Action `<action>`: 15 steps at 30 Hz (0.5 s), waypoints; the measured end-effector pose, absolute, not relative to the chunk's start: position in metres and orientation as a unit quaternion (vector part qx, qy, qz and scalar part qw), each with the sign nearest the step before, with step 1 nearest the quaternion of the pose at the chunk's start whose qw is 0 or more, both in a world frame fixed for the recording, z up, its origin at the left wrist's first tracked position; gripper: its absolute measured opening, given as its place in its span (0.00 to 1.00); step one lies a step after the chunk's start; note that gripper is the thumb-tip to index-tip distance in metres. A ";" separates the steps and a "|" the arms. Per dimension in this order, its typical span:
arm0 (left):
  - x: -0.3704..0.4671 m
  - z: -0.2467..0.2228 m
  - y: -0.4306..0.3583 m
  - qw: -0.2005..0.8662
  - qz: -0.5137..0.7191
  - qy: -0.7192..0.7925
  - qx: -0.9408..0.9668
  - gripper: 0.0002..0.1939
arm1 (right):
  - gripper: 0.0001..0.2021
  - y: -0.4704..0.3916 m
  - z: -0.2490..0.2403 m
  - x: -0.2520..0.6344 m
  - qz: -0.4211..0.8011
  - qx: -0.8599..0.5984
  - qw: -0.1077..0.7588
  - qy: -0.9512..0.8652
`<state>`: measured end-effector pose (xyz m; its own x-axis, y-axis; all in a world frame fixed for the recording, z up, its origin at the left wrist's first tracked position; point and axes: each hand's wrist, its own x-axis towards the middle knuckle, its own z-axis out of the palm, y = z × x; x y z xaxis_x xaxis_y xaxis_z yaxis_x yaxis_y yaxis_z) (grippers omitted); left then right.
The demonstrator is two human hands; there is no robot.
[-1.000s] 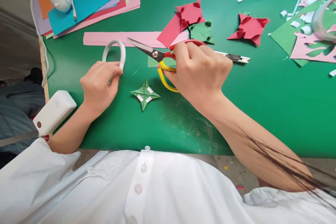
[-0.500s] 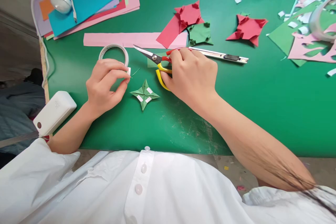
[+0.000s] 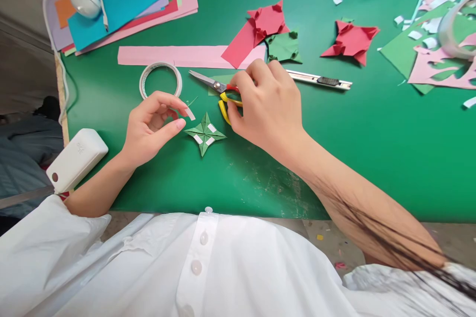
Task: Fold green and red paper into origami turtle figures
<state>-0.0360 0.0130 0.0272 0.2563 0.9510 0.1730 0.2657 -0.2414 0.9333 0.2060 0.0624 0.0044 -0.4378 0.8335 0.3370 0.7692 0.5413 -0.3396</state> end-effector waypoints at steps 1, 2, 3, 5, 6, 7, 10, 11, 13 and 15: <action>-0.036 0.028 0.013 0.426 0.406 0.452 0.670 0.07 | 0.09 0.061 0.007 0.204 0.061 -0.446 0.258 -0.855; -0.035 0.028 0.012 0.431 0.402 0.454 0.669 0.06 | 0.09 0.060 0.009 0.201 0.059 -0.414 0.286 -0.862; -0.035 0.029 0.012 0.434 0.397 0.455 0.669 0.06 | 0.09 0.058 0.012 0.198 0.067 -0.385 0.315 -0.865; -0.034 0.030 0.011 0.437 0.390 0.452 0.673 0.07 | 0.09 0.053 0.016 0.192 0.115 -0.349 0.354 -0.860; -0.034 0.030 0.010 0.439 0.387 0.448 0.676 0.07 | 0.09 0.051 0.017 0.190 0.143 -0.346 0.361 -0.854; -0.033 0.030 0.010 0.439 0.384 0.444 0.680 0.07 | 0.09 0.049 0.018 0.187 0.169 -0.349 0.359 -0.849; -0.033 0.029 0.009 0.434 0.373 0.437 0.694 0.07 | 0.09 0.046 0.018 0.182 0.215 -0.356 0.340 -0.843; -0.033 0.029 0.009 0.432 0.370 0.436 0.697 0.07 | 0.09 0.046 0.017 0.181 0.225 -0.353 0.337 -0.843; -0.033 0.028 0.009 0.429 0.367 0.434 0.702 0.07 | 0.09 0.046 0.016 0.180 0.242 -0.344 0.337 -0.843; -0.033 0.028 0.009 0.430 0.367 0.433 0.702 0.06 | 0.09 0.046 0.015 0.178 0.245 -0.337 0.345 -0.841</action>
<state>-0.0330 0.0091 0.0276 0.3548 0.9240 0.1426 0.2920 -0.2544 0.9220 0.1784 0.0462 0.0145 -0.5347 0.7362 0.4148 0.3977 0.6524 -0.6452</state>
